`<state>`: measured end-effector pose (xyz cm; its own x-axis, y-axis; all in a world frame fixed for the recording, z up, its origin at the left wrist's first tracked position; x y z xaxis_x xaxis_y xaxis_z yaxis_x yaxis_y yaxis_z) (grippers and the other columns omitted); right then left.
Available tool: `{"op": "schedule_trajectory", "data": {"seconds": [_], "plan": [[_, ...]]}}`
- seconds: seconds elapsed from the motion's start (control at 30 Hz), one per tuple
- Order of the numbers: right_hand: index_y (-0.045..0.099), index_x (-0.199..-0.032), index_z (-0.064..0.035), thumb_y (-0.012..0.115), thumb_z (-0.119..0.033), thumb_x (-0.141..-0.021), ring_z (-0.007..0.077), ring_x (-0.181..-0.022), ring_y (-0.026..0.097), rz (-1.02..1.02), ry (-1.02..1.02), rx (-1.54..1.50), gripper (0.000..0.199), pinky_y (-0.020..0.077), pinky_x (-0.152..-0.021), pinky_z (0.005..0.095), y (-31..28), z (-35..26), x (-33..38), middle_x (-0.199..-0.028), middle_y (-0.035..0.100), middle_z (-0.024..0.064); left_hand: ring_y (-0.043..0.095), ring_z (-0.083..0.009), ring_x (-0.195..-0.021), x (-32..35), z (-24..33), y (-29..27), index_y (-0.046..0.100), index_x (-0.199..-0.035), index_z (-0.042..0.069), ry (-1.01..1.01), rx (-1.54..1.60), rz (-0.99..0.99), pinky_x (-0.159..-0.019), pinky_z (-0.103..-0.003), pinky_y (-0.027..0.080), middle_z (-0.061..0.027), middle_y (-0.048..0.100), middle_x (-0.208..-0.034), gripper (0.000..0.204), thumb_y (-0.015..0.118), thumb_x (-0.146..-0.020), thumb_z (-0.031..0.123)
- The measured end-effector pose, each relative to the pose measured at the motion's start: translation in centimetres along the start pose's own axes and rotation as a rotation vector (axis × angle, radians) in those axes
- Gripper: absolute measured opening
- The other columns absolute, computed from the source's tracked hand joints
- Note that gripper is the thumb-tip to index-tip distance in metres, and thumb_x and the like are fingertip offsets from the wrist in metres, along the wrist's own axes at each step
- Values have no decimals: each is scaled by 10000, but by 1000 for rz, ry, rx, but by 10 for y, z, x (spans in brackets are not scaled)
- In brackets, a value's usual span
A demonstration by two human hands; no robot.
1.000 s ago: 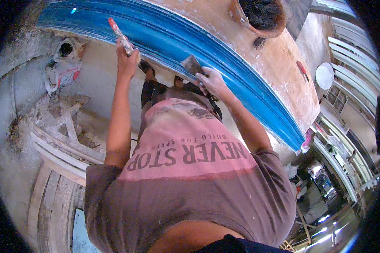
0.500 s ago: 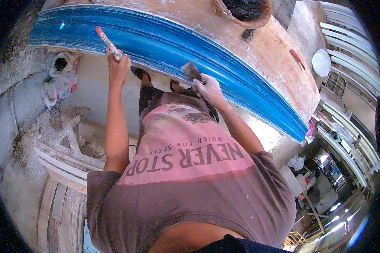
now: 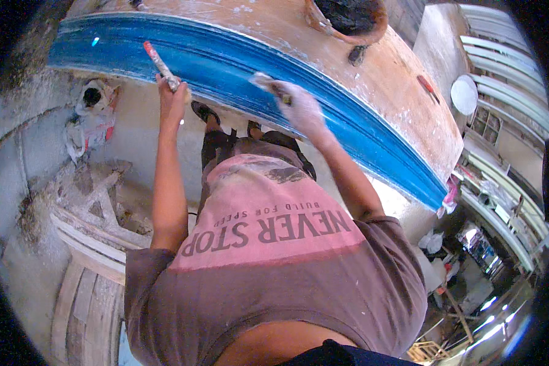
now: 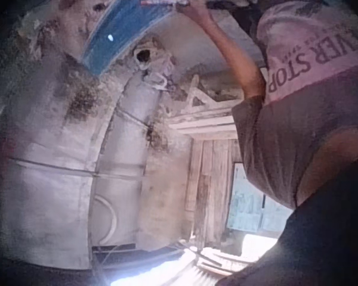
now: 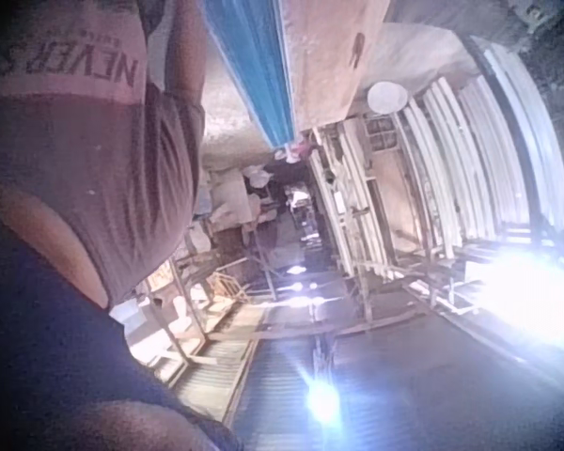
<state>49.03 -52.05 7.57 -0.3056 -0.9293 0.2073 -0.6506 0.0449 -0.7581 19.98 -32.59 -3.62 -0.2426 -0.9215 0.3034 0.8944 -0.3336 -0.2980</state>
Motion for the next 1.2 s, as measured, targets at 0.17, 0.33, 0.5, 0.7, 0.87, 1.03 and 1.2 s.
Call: {"op": "schedule_trajectory", "data": {"seconds": [0.17,0.33,0.5,0.7,0.87,1.03,1.2], "plan": [[603,-1287,-231,643,-180,-886,355,-938,671,-80,23,219,406,556,-800,453,-43,58,31,-1045,660,129,128,-438,-1495,1,14,2,543,-1128,-6,-21,-104,-1,-1190,-472,174,-337,317,-1498,369,621,-889,265],[609,-1281,-208,648,-170,-876,369,-916,665,-222,31,276,408,554,-779,465,-47,47,24,-1000,645,137,132,-461,-1483,6,35,3,542,-1119,-9,7,-134,-24,-1189,-503,171,-306,365,-1458,366,612,-890,267],[624,-1256,-203,642,-166,-881,383,-903,657,-261,-57,311,377,549,-788,479,-42,35,1,-983,636,146,139,-471,-1474,-1,11,-2,535,-1118,-7,-9,-64,-59,-1187,-509,172,-305,390,-1420,354,610,-891,255],[637,-1282,-185,669,-136,-852,356,-987,655,-316,-13,224,434,529,-847,455,-26,34,-14,-1098,669,141,118,-462,-1485,1,4,-1,530,-1122,3,-19,-17,-27,-1192,-492,175,-361,277,-1497,365,619,-893,273],[643,-1179,-138,619,-176,-882,378,-971,654,-365,-133,289,300,534,-844,478,5,-12,-63,-1035,669,160,84,-469,-1491,6,22,-2,526,-1135,8,-33,-83,-40,-1199,-490,173,-376,209,-1526,373,617,-896,279],[633,-1114,-92,590,-208,-890,388,-998,653,-299,-356,269,256,529,-869,493,67,-106,-165,-1039,685,198,352,-403,-1374,-2,11,-10,497,-1324,32,-51,-8,-75,-1125,-449,311,-283,408,-1414,489,606,-900,251],[636,-1088,-87,590,-226,-900,404,-996,643,-365,-247,211,239,516,-853,512,36,-90,-128,-1017,680,199,559,-186,-1076,4,25,-48,342,-1535,72,-191,258,-23,-955,-326,449,-75,556,-1176,676,562,-905,185]]}}
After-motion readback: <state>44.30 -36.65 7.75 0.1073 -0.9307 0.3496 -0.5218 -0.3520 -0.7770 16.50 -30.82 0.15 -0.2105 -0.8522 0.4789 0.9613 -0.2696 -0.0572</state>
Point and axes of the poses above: each hand's wrist, its own x-axis away from the middle knuckle, its own y-axis out of the palm, z = x × y, the point moved 4 cm from there along -x, towards the middle knuckle
